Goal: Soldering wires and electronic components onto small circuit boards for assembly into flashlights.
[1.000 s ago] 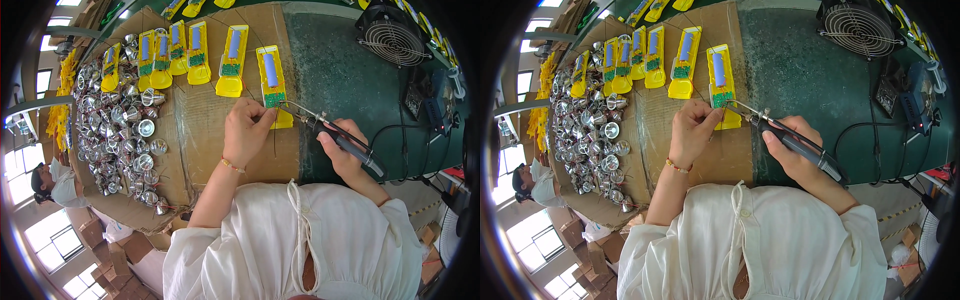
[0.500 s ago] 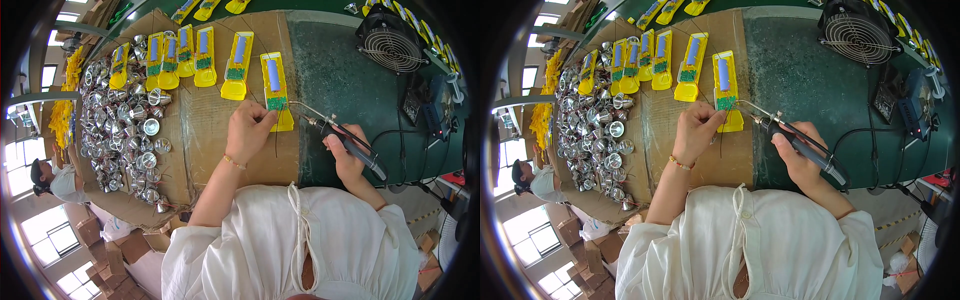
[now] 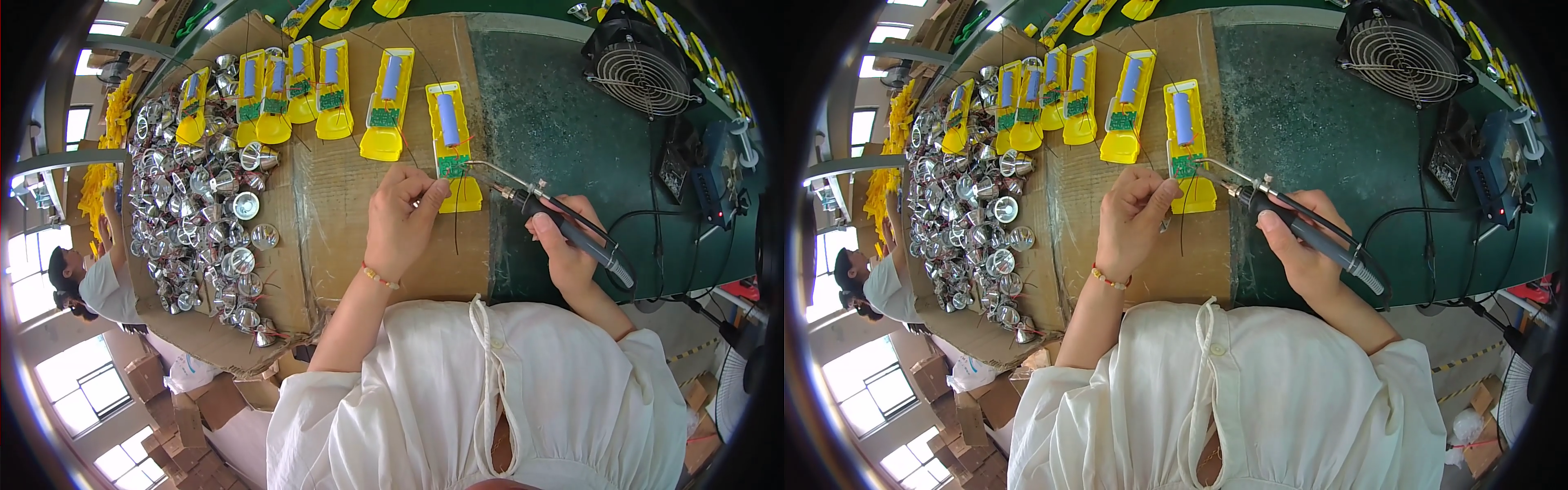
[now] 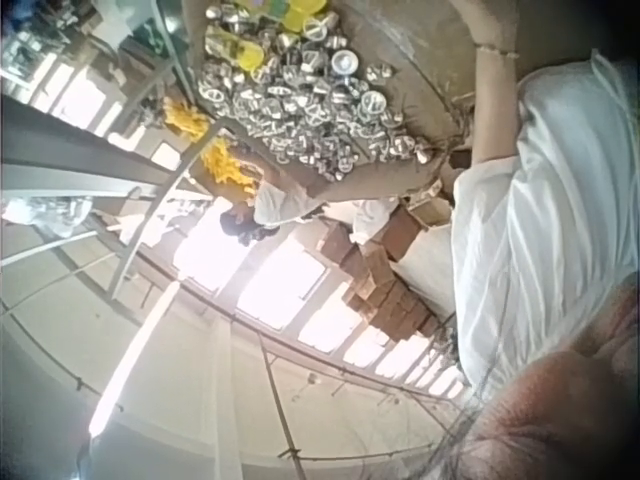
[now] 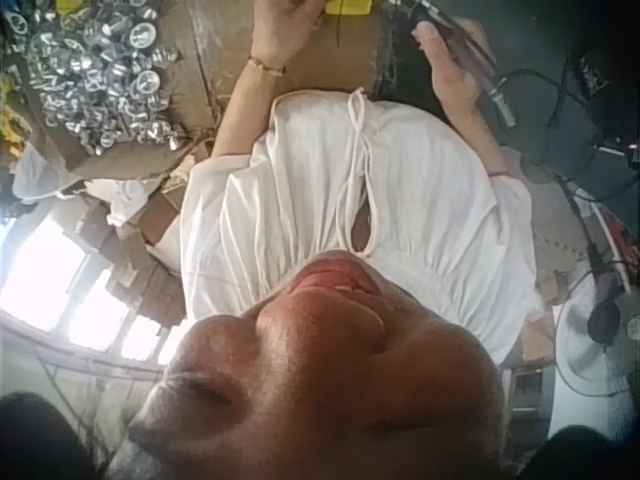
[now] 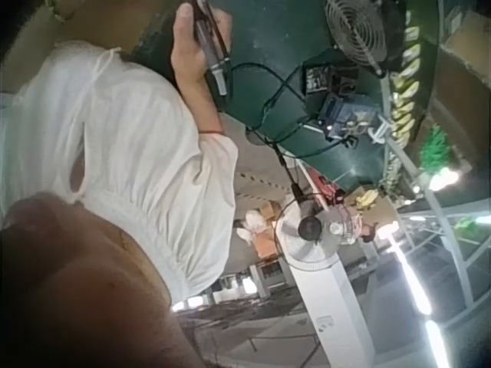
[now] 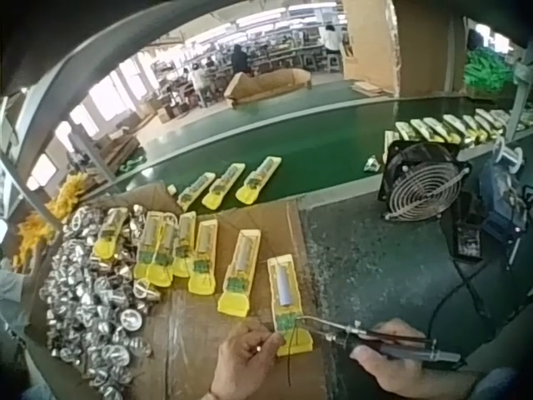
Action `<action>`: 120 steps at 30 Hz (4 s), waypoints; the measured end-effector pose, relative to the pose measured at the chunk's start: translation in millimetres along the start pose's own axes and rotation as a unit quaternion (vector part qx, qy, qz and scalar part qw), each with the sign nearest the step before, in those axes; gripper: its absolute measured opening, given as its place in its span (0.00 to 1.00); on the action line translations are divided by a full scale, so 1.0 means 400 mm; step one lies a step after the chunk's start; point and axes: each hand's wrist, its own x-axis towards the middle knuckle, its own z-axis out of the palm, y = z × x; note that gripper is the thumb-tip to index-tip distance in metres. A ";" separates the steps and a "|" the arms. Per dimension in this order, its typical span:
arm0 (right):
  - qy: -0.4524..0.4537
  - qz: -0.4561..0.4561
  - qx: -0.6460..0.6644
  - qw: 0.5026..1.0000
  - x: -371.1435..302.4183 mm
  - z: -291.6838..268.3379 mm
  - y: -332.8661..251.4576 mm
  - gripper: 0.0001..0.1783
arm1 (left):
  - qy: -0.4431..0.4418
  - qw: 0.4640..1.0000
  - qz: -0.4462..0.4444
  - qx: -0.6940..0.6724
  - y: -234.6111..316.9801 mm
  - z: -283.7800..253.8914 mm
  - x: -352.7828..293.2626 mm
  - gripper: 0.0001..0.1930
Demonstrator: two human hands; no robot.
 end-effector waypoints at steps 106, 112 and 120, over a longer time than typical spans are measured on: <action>0.064 0.004 0.023 0.998 -0.002 -0.088 0.008 0.09 | 0.075 0.890 0.162 0.418 0.057 0.023 0.011 0.04; 0.108 0.073 -0.002 0.991 -0.004 -0.124 0.037 0.10 | -0.016 0.889 0.242 0.389 0.158 0.062 0.222 0.05; 0.105 0.110 0.011 0.988 -0.005 -0.111 0.040 0.09 | 0.012 0.913 0.099 0.396 0.228 0.117 0.632 0.31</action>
